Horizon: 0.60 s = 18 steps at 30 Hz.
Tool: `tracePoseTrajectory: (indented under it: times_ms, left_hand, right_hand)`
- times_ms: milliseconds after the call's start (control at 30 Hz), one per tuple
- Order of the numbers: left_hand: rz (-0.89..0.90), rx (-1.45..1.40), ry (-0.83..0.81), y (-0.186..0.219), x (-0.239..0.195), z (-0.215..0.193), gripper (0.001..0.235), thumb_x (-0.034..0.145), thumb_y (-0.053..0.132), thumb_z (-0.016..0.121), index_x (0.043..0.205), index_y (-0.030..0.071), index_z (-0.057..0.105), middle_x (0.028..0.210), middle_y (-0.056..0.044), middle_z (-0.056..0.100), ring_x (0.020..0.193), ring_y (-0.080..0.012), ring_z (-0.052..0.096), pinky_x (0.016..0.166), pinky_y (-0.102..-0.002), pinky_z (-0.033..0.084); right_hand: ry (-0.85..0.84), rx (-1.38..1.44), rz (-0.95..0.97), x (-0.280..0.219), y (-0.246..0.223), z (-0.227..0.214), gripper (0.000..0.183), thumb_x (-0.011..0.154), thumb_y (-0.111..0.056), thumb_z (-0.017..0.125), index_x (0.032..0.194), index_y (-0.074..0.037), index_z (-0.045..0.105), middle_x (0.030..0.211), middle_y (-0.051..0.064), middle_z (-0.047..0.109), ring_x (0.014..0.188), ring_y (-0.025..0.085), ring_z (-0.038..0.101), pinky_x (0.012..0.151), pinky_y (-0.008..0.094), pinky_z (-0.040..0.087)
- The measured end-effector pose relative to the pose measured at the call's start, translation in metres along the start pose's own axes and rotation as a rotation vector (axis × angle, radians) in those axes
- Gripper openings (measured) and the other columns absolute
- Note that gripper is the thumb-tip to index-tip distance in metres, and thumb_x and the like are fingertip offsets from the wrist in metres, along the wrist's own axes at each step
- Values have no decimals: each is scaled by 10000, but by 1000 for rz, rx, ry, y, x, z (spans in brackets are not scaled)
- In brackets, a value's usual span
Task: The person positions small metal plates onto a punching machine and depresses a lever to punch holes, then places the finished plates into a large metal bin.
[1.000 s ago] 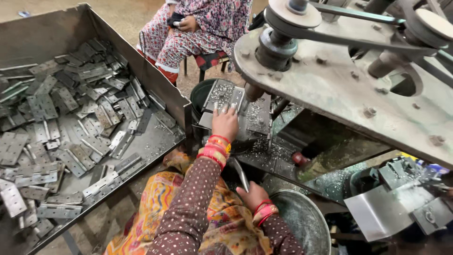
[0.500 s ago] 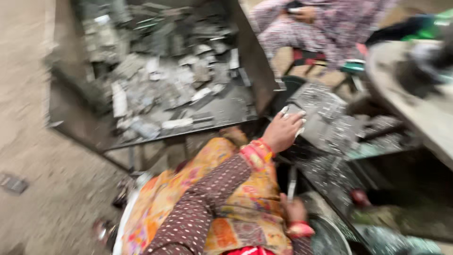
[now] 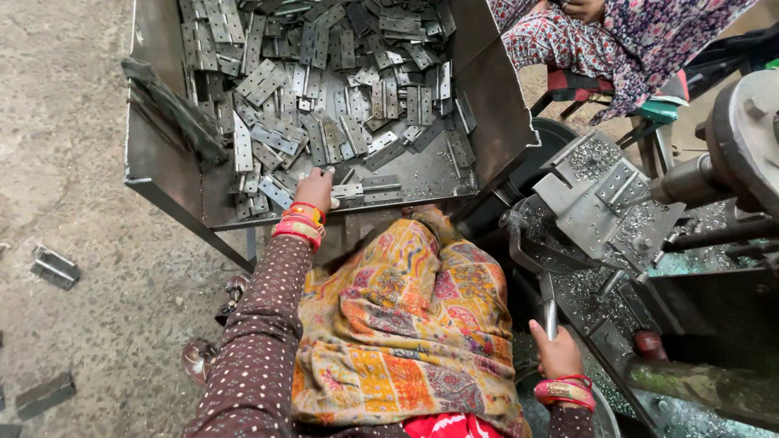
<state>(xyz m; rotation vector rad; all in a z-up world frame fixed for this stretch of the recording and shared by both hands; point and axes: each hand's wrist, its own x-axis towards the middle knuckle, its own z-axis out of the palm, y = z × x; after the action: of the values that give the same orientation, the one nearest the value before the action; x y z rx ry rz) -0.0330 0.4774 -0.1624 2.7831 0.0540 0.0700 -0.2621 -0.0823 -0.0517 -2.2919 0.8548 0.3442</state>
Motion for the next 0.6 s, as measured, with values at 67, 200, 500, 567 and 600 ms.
tracePoseTrajectory:
  times_ms: [67,200,500,567,600]
  left_hand:
    - [1,-72,28,6,-5,-15,562,730,45,760,1273,102,629,1167,-234,587,1033,-466,635,866,-519,540]
    - [-27,-99,23,17,-10,-28,390,823,45,716,1202,131,679,1180,-219,582,985,-438,655,865,-508,548]
    - [339,-31,269,35,-37,-20,259,910,68,559,1153,84,647,1188,-131,641,982,-372,666,818,-481,553]
    - [342,-42,184,81,-33,-37,239,954,76,548,1174,102,638,1148,-99,669,995,-347,675,824,-469,556]
    - [332,-38,143,105,-36,-53,230,976,80,543,1185,111,633,1128,-83,682,1001,-334,679,827,-462,558]
  right_hand:
    - [18,21,-10,-1,0,2,497,890,-495,713,857,-8,618,557,77,561,416,212,557,432,391,440]
    - [48,-6,0,-1,3,4,504,891,-492,719,850,-1,611,561,91,577,411,221,568,436,392,450]
    - [162,-38,-80,40,52,33,554,819,-586,763,815,-42,655,629,125,641,535,291,616,539,459,488]
    - [195,-36,-111,40,59,46,554,810,-591,742,844,-43,664,715,169,679,657,382,670,618,501,520]
    - [264,-119,-205,42,58,49,555,807,-603,738,838,-51,689,764,189,709,742,416,692,675,508,525]
